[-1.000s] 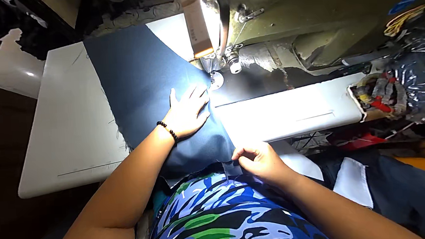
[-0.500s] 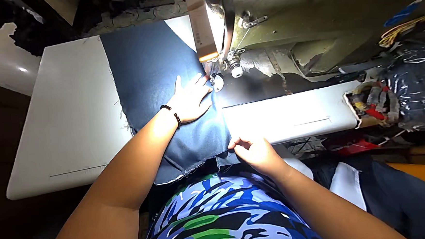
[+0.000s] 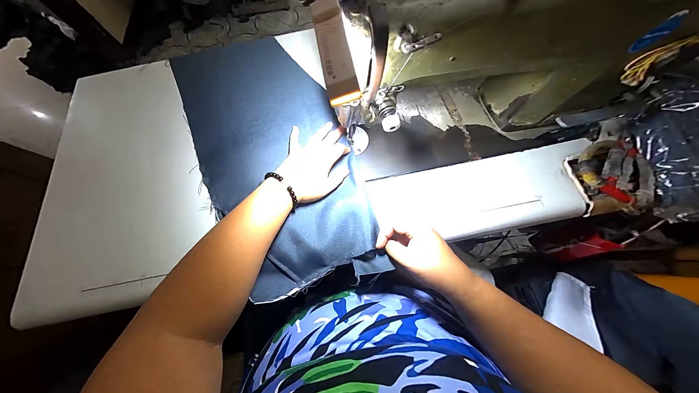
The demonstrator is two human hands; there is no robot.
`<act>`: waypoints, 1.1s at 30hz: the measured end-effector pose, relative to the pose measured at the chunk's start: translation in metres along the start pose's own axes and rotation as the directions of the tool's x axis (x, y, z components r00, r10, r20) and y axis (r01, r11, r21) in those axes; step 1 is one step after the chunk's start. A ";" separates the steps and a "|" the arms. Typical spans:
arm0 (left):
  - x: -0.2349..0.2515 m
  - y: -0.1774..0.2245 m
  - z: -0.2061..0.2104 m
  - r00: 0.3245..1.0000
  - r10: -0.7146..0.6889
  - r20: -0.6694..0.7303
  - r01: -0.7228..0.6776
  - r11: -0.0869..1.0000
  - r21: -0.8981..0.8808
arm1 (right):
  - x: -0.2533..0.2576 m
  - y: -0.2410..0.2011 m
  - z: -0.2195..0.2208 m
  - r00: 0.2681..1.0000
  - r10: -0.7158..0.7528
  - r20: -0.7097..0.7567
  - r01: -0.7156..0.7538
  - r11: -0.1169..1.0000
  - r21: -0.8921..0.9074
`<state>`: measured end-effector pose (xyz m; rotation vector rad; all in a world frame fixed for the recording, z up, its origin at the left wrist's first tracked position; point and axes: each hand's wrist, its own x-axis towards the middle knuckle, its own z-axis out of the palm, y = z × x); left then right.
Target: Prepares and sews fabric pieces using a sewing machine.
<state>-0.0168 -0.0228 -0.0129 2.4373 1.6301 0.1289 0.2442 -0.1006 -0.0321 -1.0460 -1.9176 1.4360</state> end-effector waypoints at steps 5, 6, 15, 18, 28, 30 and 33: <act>0.002 0.001 -0.004 0.999 -0.017 0.029 0.016 0.999 0.040 | 0.001 -0.006 0.000 0.999 0.039 0.000 -0.039 0.999 0.025; 0.000 0.005 -0.006 0.999 -0.048 0.024 0.047 0.997 0.057 | 0.001 -0.006 0.000 0.999 0.037 -0.001 -0.037 0.998 0.044; -0.097 0.088 0.051 0.936 -0.072 -0.345 -0.076 0.915 -0.397 | -0.003 -0.009 0.010 0.984 0.178 0.014 -0.156 0.820 0.550; -0.107 0.085 0.055 0.906 0.152 -0.395 -0.215 0.969 -0.120 | -0.005 -0.023 0.017 0.967 0.251 0.039 -0.197 0.645 0.739; -0.080 0.077 0.044 0.632 0.273 -0.725 -0.337 0.940 0.061 | -0.003 -0.056 0.029 0.928 0.369 0.045 -0.197 0.387 0.901; -0.080 0.076 0.041 0.619 0.269 -0.738 -0.360 0.932 0.038 | -0.002 -0.054 0.028 0.944 0.329 0.038 -0.191 0.447 0.874; -0.081 0.076 0.033 0.624 0.169 -0.763 -0.382 0.918 -0.109 | 0.005 -0.046 0.030 0.982 0.148 -0.116 -0.014 0.673 0.740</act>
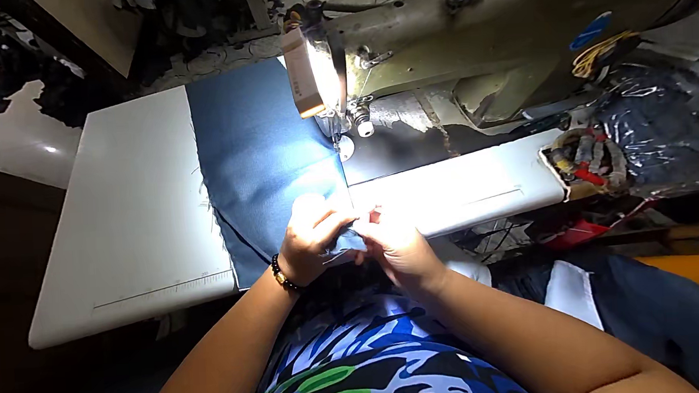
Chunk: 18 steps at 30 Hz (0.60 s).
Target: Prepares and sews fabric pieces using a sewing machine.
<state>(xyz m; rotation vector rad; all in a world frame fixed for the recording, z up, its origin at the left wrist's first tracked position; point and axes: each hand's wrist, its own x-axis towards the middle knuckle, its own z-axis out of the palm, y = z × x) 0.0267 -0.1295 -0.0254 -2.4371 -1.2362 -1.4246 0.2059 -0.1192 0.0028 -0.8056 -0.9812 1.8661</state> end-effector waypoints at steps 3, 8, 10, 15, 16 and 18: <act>0.008 0.003 -0.007 0.967 -0.241 -0.087 0.221 0.955 -0.198 | 0.018 0.007 -0.012 0.891 -0.438 0.122 0.447 0.795 -0.410; 0.011 0.002 -0.016 0.855 -0.505 -0.114 0.436 0.821 -0.369 | 0.060 -0.011 -0.010 0.672 -0.496 0.550 0.739 0.398 -0.544; 0.011 0.003 -0.017 0.825 -0.555 -0.110 0.480 0.789 -0.384 | 0.068 -0.015 -0.004 0.627 -0.486 0.609 0.779 0.375 -0.503; 0.010 0.005 -0.020 0.822 -0.565 -0.074 0.510 0.788 -0.345 | 0.075 -0.014 -0.004 0.640 -0.496 0.587 0.768 0.448 -0.458; 0.010 0.005 -0.020 0.839 -0.540 -0.067 0.493 0.806 -0.328 | 0.075 -0.013 -0.005 0.641 -0.502 0.581 0.767 0.459 -0.448; 0.010 0.007 -0.020 0.890 -0.454 -0.040 0.417 0.847 -0.330 | 0.070 -0.013 -0.009 0.629 -0.512 0.586 0.777 0.437 -0.453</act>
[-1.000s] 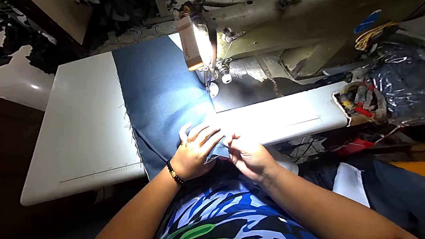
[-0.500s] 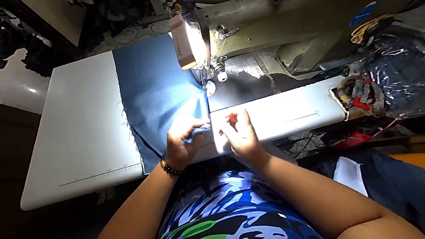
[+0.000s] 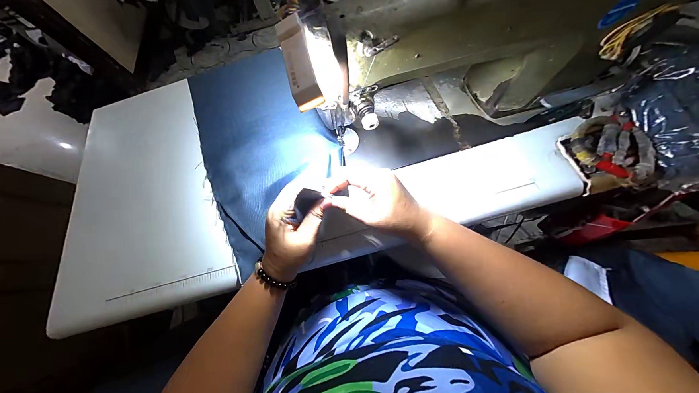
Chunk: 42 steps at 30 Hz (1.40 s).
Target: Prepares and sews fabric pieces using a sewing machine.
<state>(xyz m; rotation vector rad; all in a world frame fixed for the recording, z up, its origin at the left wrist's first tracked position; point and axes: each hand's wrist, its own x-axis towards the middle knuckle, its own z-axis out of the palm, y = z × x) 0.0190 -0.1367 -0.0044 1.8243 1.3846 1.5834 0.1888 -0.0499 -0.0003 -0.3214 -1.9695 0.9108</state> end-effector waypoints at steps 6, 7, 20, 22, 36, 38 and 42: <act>-0.031 -0.008 0.019 0.966 0.032 0.256 -0.045 0.998 0.043 | -0.059 -0.007 -0.009 0.987 0.156 0.036 -0.146 0.971 -0.191; -0.036 -0.012 0.022 0.947 -0.010 0.320 -0.019 0.996 0.088 | -0.072 -0.005 -0.007 0.970 0.241 0.038 -0.224 0.943 -0.244; 0.040 -0.028 0.022 0.932 -0.204 0.301 -0.008 0.817 0.576 | -0.108 0.013 -0.001 0.998 -0.020 0.053 0.043 0.877 -0.478; 0.041 -0.036 0.025 0.904 -0.221 0.365 -0.037 0.812 0.583 | -0.108 0.014 -0.002 0.998 -0.030 0.061 0.055 0.880 -0.473; 0.039 -0.038 0.034 0.861 -0.231 0.454 -0.129 0.763 0.633 | -0.107 0.014 0.000 0.998 -0.011 0.059 0.040 0.859 -0.511; 0.039 -0.037 0.034 0.851 -0.247 0.463 -0.133 0.753 0.645 | -0.106 0.013 0.000 0.998 -0.009 0.055 0.036 0.855 -0.518; 0.029 -0.028 0.030 0.810 -0.295 0.508 -0.149 0.733 0.664 | -0.104 0.010 -0.001 0.998 0.023 0.059 0.009 0.872 -0.490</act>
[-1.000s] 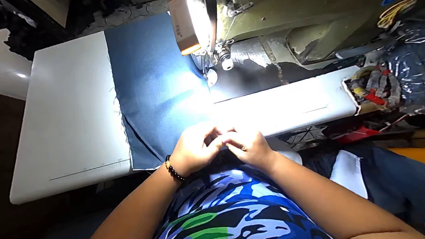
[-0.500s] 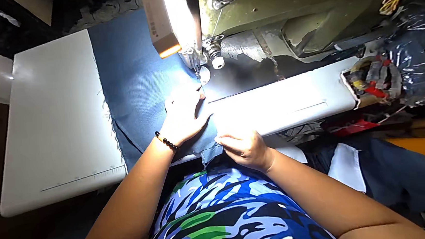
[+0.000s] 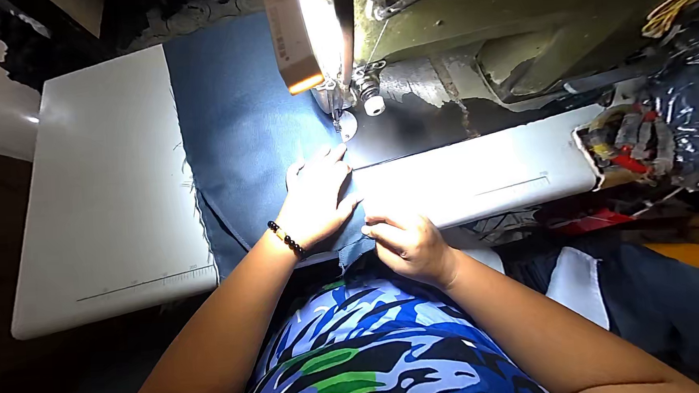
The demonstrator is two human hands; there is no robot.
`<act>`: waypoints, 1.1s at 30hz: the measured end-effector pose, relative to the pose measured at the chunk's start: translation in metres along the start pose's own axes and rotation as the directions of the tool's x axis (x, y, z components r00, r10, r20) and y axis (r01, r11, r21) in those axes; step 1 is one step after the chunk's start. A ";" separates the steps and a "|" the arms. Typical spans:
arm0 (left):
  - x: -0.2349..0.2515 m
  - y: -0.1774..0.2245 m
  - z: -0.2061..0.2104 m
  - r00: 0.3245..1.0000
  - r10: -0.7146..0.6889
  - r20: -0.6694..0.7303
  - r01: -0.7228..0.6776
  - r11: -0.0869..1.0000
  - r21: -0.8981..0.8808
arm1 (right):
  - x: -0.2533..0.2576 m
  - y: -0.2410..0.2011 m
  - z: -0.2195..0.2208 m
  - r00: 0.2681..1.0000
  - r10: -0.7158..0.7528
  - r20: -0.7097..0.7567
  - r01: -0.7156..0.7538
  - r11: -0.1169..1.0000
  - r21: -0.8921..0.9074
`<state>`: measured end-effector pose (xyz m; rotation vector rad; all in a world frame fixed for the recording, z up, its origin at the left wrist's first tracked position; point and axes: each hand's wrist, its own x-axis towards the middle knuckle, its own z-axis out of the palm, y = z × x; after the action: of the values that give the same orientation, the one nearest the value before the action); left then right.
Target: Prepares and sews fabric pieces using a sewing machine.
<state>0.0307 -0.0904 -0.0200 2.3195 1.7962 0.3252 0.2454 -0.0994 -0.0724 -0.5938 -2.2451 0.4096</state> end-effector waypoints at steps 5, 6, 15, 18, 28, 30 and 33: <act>-0.034 0.015 0.006 0.999 0.029 0.031 -0.026 0.995 -0.098 | 0.001 -0.004 -0.008 0.996 0.019 0.082 -0.018 1.000 -0.012; -0.038 0.016 0.009 0.999 0.030 0.012 -0.028 0.992 -0.123 | 0.002 -0.005 -0.010 0.995 0.028 0.099 -0.026 1.000 -0.017; -0.031 0.013 0.010 0.999 0.030 -0.018 -0.033 0.981 -0.190 | 0.016 0.000 -0.018 0.985 0.084 0.147 -0.084 0.996 -0.008; -0.023 0.006 0.010 0.995 0.070 -0.077 -0.082 0.983 -0.165 | 0.028 0.004 -0.021 0.977 0.116 0.179 -0.109 0.993 -0.045; -0.039 0.020 0.017 0.990 -0.007 -0.142 -0.027 0.972 -0.232 | 0.028 0.009 -0.020 0.984 0.017 0.176 -0.001 0.996 -0.090; -0.035 0.017 0.015 0.991 0.002 -0.134 -0.033 0.972 -0.234 | 0.033 0.012 -0.022 0.982 0.009 0.190 0.008 0.996 -0.089; -0.024 0.008 0.012 0.992 0.015 -0.123 -0.041 0.977 -0.210 | 0.045 0.018 -0.024 0.974 0.012 0.224 0.013 0.994 -0.108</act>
<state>0.0359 -0.1162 -0.0306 2.2196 1.6883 0.6422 0.2410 -0.0578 -0.0381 -0.6300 -2.4968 0.3718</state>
